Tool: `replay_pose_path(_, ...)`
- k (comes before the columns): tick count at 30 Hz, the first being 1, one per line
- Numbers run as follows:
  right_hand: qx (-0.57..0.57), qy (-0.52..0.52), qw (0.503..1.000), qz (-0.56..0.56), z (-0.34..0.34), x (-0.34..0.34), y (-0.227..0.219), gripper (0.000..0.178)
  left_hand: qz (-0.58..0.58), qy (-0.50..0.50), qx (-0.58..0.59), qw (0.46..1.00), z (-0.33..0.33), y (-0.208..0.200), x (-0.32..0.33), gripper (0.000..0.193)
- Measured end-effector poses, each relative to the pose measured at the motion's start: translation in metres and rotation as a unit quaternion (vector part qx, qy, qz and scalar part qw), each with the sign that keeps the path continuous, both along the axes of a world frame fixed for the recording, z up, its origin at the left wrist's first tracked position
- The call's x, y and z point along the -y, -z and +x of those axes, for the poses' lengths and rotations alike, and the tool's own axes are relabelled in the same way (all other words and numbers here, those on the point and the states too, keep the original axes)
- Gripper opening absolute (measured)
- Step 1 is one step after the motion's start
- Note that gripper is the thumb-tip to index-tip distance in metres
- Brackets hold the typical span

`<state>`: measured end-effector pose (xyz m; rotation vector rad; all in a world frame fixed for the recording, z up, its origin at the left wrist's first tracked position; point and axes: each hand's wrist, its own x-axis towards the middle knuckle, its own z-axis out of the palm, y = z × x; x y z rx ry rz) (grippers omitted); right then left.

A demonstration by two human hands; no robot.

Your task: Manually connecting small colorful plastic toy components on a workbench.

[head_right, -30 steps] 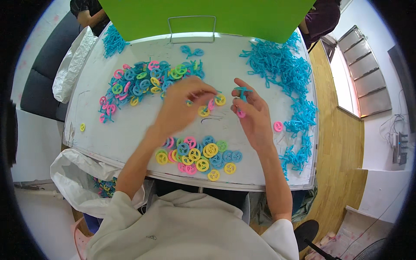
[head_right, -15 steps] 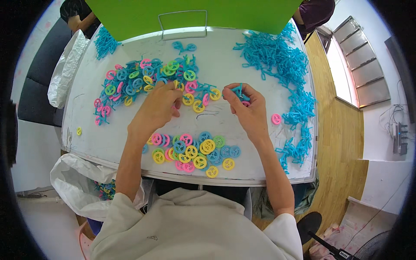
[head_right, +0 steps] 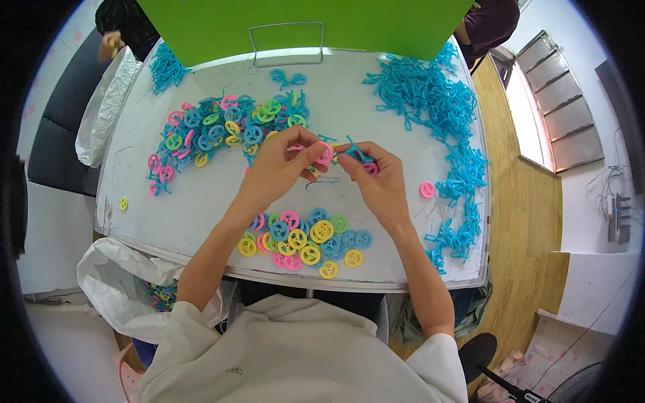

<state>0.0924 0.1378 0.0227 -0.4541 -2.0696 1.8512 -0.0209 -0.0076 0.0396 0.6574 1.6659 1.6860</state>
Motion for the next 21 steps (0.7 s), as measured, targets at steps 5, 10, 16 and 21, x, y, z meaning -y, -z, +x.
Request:
replay_pose_path(5, -0.039, 0.015, 0.998, -0.040, -0.003, 0.007, 0.001, 0.018, 0.043, -0.013, 0.006, 0.999, 0.003, 0.010, -0.004, 0.022)
replay_pose_path(10, -0.031, 0.034, 0.998, -0.033, -0.004, 0.009, 0.005, 0.019, 0.048, 0.002, 0.041, 0.998, 0.004, 0.013, -0.005, 0.021)
replay_pose_path(16, -0.009, 0.035, 0.999, -0.033, -0.004, 0.012, 0.005, 0.020, 0.048, -0.010, 0.023, 0.999, 0.004, 0.019, -0.007, 0.017)
replay_pose_path(21, -0.015, 0.023, 0.998, -0.056, -0.004, 0.014, 0.004, 0.020, 0.080, -0.055, -0.024, 0.995, 0.013, 0.031, -0.011, 0.014)
